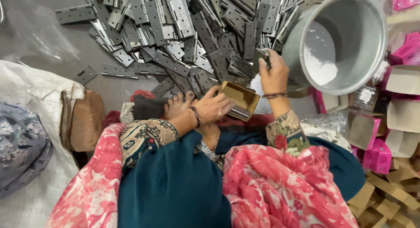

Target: The person sits on the floor and repeatedly picks up metal door hinges from a large pile, places them into small cardboard boxes, and sets the filled boxes aside. The person handles the hinges by hand without using any tools.

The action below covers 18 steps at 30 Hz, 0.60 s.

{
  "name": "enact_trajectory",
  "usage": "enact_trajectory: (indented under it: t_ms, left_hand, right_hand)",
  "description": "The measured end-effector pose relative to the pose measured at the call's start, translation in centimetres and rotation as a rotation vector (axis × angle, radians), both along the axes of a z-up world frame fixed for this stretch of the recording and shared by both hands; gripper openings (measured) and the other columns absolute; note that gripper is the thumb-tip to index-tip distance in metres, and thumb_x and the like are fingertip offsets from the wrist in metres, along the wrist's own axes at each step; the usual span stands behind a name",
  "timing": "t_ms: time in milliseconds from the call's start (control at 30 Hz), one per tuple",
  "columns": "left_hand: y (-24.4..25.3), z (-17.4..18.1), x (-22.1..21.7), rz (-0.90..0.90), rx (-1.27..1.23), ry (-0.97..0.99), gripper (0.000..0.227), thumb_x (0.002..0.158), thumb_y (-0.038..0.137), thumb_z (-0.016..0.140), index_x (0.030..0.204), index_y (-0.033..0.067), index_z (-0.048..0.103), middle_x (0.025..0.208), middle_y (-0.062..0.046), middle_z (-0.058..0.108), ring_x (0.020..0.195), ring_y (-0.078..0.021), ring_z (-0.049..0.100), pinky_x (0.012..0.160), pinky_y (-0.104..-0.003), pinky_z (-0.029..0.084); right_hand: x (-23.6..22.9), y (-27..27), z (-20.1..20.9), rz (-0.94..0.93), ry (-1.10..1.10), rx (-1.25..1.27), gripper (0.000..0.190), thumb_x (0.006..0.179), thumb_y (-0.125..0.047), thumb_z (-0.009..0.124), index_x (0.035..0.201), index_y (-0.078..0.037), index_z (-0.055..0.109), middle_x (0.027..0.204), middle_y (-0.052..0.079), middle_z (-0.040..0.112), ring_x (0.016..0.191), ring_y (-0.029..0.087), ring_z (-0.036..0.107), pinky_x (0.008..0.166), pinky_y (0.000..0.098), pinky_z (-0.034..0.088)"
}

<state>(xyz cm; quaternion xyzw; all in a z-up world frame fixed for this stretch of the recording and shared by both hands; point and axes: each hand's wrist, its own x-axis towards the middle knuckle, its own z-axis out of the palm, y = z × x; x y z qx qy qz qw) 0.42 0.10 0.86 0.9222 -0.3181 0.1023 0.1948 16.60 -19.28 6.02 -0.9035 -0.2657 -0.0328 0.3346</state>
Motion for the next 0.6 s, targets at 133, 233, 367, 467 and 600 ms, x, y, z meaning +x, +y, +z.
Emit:
enact_trajectory:
  t_ms: [133, 233, 367, 467, 600]
  left_hand:
    - [0.2, 0.4, -0.3, 0.008, 0.012, -0.030, 0.042, 0.085, 0.023, 0.060, 0.124, 0.0091, 0.065, 0.121, -0.004, 0.065, 0.110, -0.0197, 0.058, 0.112, -0.050, 0.038]
    - [0.3, 0.5, -0.2, -0.030, 0.018, 0.038, 0.052, 0.081, 0.031, 0.063, 0.126, 0.0055, 0.065, 0.121, -0.008, 0.062, 0.111, -0.0238, 0.058, 0.108, -0.048, 0.039]
    - [0.3, 0.1, -0.3, -0.004, 0.027, -0.025, 0.047, 0.087, 0.029, 0.063, 0.130, 0.0096, 0.063, 0.125, -0.005, 0.062, 0.117, -0.0218, 0.058, 0.109, -0.044, 0.040]
    - [0.2, -0.3, -0.7, 0.000, -0.020, -0.041, 0.048, 0.090, 0.030, 0.062, 0.133, 0.0093, 0.061, 0.128, -0.007, 0.062, 0.117, -0.0226, 0.057, 0.108, -0.043, 0.040]
    - [-0.1, -0.2, -0.3, 0.017, -0.035, -0.072, 0.051, 0.087, 0.028, 0.059, 0.135, 0.0090, 0.060, 0.129, -0.007, 0.063, 0.122, -0.0218, 0.057, 0.108, -0.045, 0.039]
  right_hand:
    - [-5.0, -1.8, 5.0, -0.084, 0.096, -0.016, 0.030, 0.102, -0.013, 0.067, 0.129, 0.000, 0.064, 0.105, 0.019, 0.067, 0.095, 0.036, 0.067, 0.082, 0.0448, 0.053]
    - [-8.1, -0.6, 4.2, 0.117, 0.111, -0.211, 0.032, 0.097, -0.011, 0.066, 0.127, 0.001, 0.063, 0.104, 0.021, 0.066, 0.098, 0.040, 0.062, 0.087, 0.0472, 0.050]
    - [-10.9, 0.2, 0.8, 0.246, 0.201, -0.453, 0.042, 0.084, 0.001, 0.056, 0.126, -0.001, 0.063, 0.112, 0.019, 0.069, 0.108, 0.038, 0.061, 0.095, 0.0463, 0.050]
    - [-11.0, -1.2, -0.3, 0.336, 0.208, -0.442, 0.046, 0.083, 0.003, 0.053, 0.128, -0.001, 0.064, 0.108, 0.020, 0.069, 0.107, 0.040, 0.063, 0.094, 0.0475, 0.052]
    - [-7.0, -2.7, 0.4, 0.320, 0.405, -0.430, 0.024, 0.086, -0.009, 0.063, 0.106, -0.008, 0.076, 0.092, 0.018, 0.073, 0.087, 0.038, 0.069, 0.078, 0.0468, 0.056]
